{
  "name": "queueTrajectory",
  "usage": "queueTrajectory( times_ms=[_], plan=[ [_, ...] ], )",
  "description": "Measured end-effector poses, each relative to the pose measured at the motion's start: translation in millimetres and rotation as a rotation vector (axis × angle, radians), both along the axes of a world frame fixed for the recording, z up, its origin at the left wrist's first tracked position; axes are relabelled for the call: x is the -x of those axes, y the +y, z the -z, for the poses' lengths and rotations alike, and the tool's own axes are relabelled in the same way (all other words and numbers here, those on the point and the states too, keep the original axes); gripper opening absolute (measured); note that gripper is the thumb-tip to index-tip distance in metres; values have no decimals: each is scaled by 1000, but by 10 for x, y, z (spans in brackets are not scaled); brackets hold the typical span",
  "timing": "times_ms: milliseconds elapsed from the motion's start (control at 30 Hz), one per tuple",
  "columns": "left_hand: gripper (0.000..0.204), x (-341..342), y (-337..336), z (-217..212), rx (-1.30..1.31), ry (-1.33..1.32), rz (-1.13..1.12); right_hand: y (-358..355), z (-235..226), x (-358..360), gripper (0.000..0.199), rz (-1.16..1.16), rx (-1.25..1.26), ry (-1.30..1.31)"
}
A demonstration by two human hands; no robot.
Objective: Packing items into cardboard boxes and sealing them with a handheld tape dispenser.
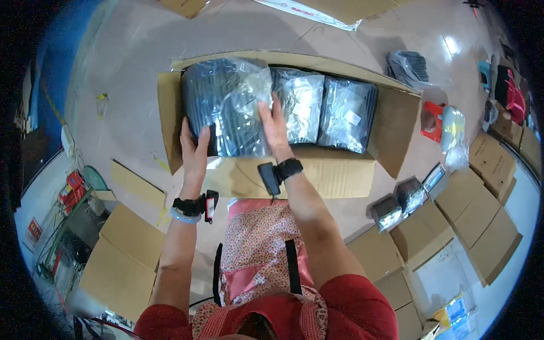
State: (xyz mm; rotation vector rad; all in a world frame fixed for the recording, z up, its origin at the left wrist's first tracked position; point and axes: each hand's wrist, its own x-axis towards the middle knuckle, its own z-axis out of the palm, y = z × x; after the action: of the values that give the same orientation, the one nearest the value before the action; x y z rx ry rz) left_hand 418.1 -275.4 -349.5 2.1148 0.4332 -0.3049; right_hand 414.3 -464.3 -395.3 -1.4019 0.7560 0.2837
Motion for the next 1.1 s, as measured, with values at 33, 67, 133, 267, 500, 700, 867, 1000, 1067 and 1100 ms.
queueTrajectory(
  times_ms=[33, 67, 133, 267, 500, 700, 867, 1000, 1067, 1100],
  plan=[
    [74, -14, 5, 28, 7, 2, 5, -26, 34, 12, 73, 47, -98, 36],
    [76, -73, -28, -7, -54, 36, 1, -104, 81, 49, 73, 56, -87, 42],
    [78, -162, -71, -44, -181, 103, 0, -248, 155, 136, 65, -127, 10, 67],
    [74, -125, -48, -6, -229, -12, -20, -730, 105, 107, 55, -399, 490, -6],
    [50, -478, -678, -528, -491, -453, 664, -1332, 92, -509, 40, -731, 1008, -179],
    [34, -920, -1295, -191, -950, -518, 1175, -1382, 313, -650, 35, -968, 1001, -174],
    [27, -1014, -1613, -131, -1141, -315, 1377, -1377, 344, -529, 31, -913, 1007, -182],
    [23, -926, -1706, 107, -1202, -342, 1337, -1364, 406, -483, 28, -953, 1007, -217],
    [23, -966, -1757, 154, -1168, -281, 1273, -1334, 433, -482, 26, -1039, 1043, -220],
    [23, -983, -1793, 130, -1150, -253, 1240, -1340, 445, -464, 26, -1028, 1042, -217]
  ],
)
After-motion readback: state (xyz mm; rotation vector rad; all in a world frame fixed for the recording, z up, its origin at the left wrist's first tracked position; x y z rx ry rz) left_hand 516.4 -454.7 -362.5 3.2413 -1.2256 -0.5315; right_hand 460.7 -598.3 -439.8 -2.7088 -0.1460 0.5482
